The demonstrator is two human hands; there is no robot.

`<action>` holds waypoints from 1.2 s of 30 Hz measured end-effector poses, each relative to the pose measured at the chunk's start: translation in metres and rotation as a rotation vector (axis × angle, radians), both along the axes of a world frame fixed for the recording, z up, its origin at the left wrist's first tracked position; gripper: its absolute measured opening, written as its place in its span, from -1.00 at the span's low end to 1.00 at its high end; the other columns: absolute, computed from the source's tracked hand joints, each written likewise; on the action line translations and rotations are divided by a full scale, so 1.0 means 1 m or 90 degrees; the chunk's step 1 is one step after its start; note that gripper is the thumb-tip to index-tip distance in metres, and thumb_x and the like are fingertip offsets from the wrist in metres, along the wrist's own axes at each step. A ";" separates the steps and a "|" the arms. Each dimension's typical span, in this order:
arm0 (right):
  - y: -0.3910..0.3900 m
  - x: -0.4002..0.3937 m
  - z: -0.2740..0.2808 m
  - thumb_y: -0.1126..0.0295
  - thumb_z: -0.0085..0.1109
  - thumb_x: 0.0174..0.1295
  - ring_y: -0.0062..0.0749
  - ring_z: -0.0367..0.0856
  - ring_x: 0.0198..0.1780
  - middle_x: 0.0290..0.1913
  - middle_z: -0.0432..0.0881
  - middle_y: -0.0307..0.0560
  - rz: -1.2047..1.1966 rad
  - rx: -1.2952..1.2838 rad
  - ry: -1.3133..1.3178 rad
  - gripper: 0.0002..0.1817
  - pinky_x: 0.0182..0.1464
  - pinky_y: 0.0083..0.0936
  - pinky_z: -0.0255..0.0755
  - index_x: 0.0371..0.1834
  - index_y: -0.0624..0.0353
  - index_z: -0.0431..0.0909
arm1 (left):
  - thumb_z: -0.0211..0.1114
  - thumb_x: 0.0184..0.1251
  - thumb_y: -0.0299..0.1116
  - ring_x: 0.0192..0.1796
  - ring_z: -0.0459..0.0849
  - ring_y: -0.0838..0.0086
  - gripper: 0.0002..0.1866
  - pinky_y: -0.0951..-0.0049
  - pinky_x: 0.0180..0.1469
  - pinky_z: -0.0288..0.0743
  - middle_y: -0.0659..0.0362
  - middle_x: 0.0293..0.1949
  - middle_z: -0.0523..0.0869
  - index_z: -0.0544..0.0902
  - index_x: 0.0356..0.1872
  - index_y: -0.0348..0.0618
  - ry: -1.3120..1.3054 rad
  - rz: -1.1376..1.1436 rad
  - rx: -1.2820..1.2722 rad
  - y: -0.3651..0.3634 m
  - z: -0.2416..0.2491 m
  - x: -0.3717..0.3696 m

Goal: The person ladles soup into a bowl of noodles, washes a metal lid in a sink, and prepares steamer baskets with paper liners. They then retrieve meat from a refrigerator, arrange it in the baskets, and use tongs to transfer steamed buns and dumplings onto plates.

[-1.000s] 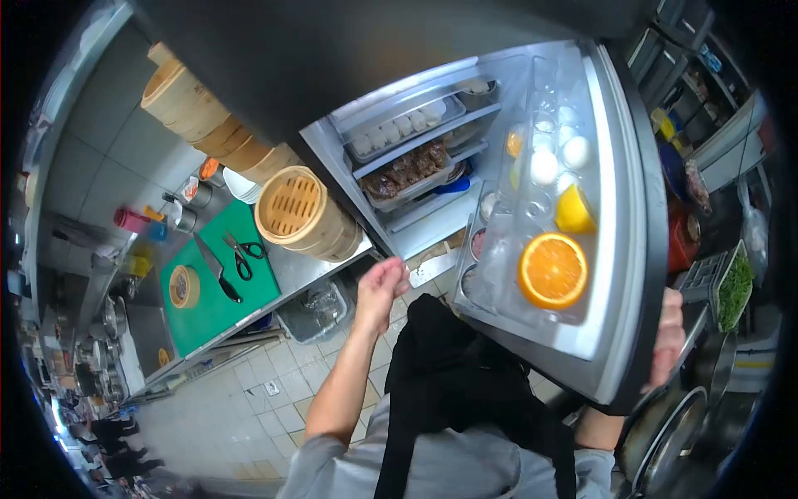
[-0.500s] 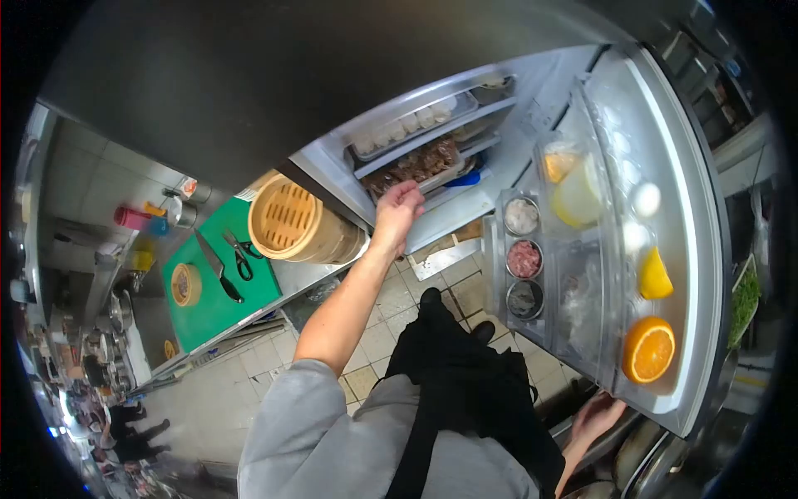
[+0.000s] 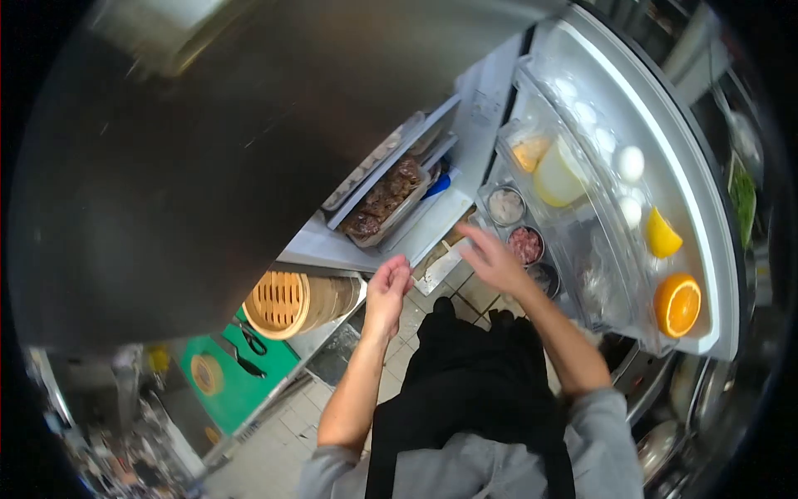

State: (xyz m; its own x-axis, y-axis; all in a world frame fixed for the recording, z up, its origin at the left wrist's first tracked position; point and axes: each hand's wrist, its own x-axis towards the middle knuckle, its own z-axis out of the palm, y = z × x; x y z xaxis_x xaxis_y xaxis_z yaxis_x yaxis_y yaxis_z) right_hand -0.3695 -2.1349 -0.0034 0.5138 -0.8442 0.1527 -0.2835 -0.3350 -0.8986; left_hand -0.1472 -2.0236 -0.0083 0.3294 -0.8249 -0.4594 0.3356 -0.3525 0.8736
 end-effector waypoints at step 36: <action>-0.253 0.220 -0.002 0.09 0.11 0.39 -0.06 0.57 0.24 0.21 0.60 0.07 0.085 0.155 -0.002 -0.56 0.20 -0.23 0.53 0.21 0.08 0.55 | 0.27 0.53 -0.36 0.32 0.58 0.35 -0.52 0.37 0.36 0.44 -0.04 0.31 0.59 0.45 0.36 -0.34 -0.212 0.236 -0.030 0.040 0.022 -0.026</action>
State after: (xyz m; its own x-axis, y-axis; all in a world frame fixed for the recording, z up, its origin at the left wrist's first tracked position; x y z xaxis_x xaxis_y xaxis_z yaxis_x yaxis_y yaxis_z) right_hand -0.1498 -2.3879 -0.0054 0.6226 -0.7813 -0.0444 -0.2481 -0.1432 -0.9581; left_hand -0.1731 -1.9838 0.0133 0.7262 -0.6425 -0.2446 0.1313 -0.2197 0.9667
